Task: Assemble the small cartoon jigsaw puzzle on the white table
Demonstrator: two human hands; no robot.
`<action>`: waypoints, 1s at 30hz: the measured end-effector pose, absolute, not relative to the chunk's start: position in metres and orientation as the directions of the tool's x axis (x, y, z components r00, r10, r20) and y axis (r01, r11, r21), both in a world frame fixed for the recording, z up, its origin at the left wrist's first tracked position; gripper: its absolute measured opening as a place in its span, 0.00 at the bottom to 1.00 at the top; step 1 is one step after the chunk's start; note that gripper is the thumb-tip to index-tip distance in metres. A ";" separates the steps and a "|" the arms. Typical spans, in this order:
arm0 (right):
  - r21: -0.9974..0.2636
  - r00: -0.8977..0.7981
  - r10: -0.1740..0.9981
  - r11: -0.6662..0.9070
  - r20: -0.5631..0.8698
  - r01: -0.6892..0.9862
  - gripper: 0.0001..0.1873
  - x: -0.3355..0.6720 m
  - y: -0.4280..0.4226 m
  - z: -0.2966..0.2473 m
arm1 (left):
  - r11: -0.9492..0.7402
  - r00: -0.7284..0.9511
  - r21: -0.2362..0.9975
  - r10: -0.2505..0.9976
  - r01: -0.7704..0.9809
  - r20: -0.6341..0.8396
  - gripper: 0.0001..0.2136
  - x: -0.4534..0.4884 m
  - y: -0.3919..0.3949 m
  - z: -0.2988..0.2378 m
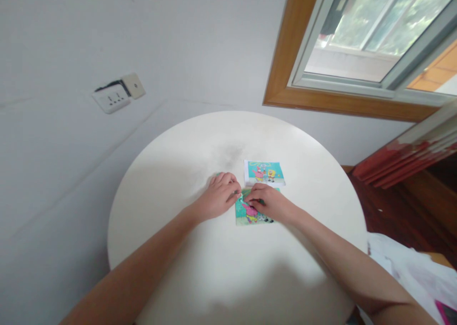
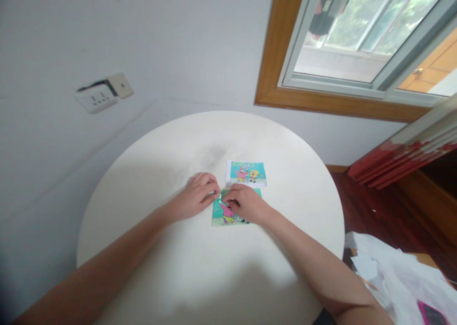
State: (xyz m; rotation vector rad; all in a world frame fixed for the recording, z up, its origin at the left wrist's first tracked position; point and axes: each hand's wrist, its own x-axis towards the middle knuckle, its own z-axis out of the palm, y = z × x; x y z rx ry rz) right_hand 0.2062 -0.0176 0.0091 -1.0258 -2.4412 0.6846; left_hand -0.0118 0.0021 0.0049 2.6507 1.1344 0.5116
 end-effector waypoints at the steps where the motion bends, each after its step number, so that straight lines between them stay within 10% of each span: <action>1: -0.575 -0.650 0.741 0.611 0.172 0.544 0.14 0.206 -0.018 0.009 | -0.682 0.643 0.320 0.729 0.658 0.234 0.03 -0.011 0.002 0.005; 15: -0.530 -0.636 0.755 0.609 0.158 0.591 0.13 0.205 -0.021 0.012 | -0.627 0.518 0.378 0.778 0.682 0.356 0.05 -0.019 0.014 0.009; 30: -0.209 -0.618 0.781 0.622 0.092 0.754 0.14 0.196 -0.029 0.013 | -0.599 0.441 0.453 0.798 0.661 0.411 0.07 -0.026 0.020 0.011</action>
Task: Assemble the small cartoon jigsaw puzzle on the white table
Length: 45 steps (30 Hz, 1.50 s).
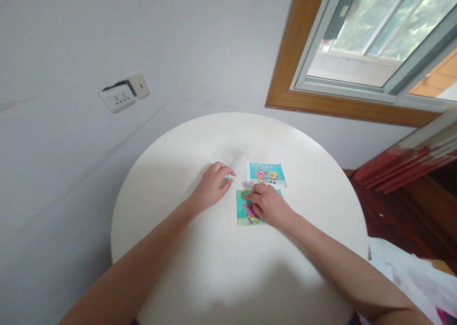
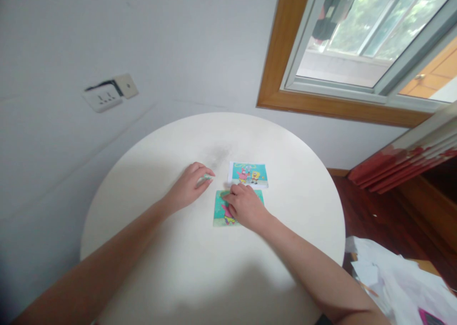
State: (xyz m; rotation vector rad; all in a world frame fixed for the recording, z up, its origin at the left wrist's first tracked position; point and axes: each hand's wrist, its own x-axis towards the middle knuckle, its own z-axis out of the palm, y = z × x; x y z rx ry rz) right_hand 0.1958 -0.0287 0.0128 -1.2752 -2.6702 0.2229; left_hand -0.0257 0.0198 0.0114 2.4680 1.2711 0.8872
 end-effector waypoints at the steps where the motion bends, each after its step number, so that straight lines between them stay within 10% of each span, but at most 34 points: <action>1: -0.196 -0.618 0.782 0.620 0.080 0.760 0.14 0.195 -0.030 0.014 | -0.599 0.442 0.453 0.798 0.661 0.410 0.07 -0.026 0.020 0.011; 45: -0.283 -0.590 0.797 0.600 0.129 0.748 0.12 0.189 -0.029 0.018 | -0.428 0.199 0.467 0.864 0.774 0.462 0.14 -0.063 0.059 -0.021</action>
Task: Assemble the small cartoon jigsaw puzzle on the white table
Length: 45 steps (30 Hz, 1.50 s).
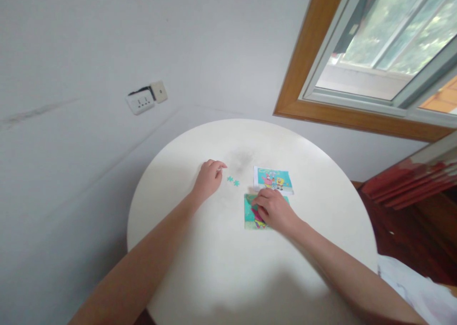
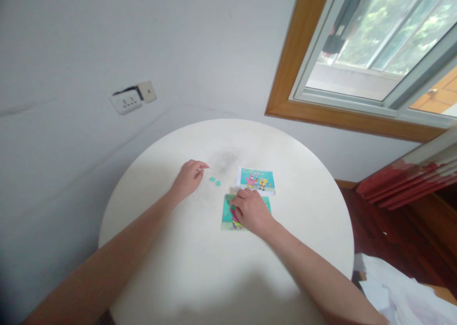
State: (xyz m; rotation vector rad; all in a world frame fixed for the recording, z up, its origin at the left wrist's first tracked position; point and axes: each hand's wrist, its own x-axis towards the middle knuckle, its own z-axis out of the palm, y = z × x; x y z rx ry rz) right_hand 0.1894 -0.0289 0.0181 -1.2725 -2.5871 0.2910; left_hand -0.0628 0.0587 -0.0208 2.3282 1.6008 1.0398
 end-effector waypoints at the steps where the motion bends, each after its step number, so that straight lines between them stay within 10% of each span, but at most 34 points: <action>1: -0.302 -0.589 0.794 0.603 0.147 0.738 0.13 0.187 -0.024 0.019 | -0.422 0.194 0.472 0.868 0.774 0.457 0.14 -0.063 0.059 -0.022; 23: -0.310 -0.455 0.890 0.434 0.004 0.846 0.12 0.104 0.062 0.019 | -0.366 0.156 0.479 0.893 0.797 0.423 0.12 -0.063 0.061 -0.028; 45: -0.852 -0.445 0.891 0.296 0.084 0.432 0.08 0.141 0.070 0.008 | -0.479 0.298 0.582 0.875 0.657 0.382 0.08 -0.055 0.058 -0.015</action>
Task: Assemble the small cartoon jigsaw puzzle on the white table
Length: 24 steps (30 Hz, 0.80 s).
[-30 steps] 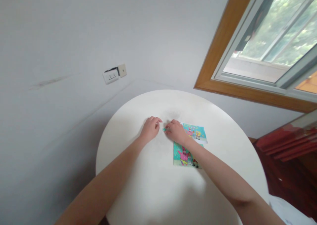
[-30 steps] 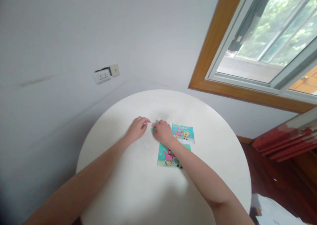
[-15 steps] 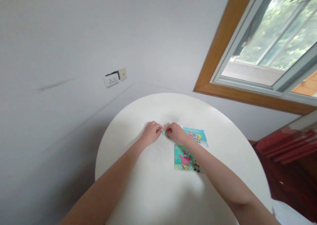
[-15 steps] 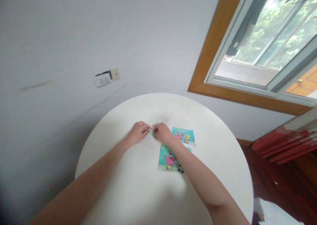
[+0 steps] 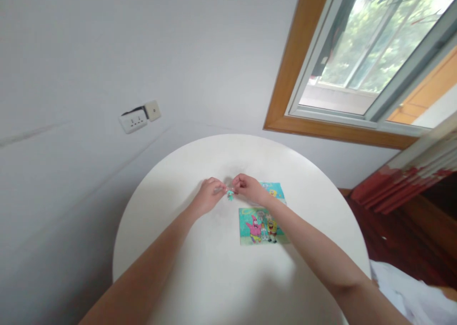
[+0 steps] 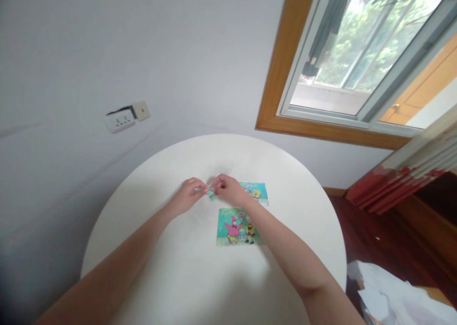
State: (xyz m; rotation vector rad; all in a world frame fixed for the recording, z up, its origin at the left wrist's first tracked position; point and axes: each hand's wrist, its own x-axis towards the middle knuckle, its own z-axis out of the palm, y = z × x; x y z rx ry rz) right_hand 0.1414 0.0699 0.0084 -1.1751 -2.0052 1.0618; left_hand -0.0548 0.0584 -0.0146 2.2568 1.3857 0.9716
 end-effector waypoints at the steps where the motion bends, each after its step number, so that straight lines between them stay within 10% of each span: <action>1: -0.907 -0.460 0.885 0.249 0.070 0.341 0.09 0.146 0.069 0.010 | -0.485 0.313 0.593 0.873 0.643 0.375 0.09 -0.051 0.057 -0.013; 6: -0.977 -0.526 0.850 0.135 0.028 0.166 0.16 0.180 0.049 0.023 | -0.556 0.384 0.630 0.831 0.543 0.403 0.13 -0.034 0.042 -0.003; 24: -0.899 -0.089 0.996 0.065 0.029 0.434 0.12 0.264 -0.013 -0.016 | -0.785 0.756 0.413 0.591 0.461 0.281 0.14 0.010 -0.015 0.009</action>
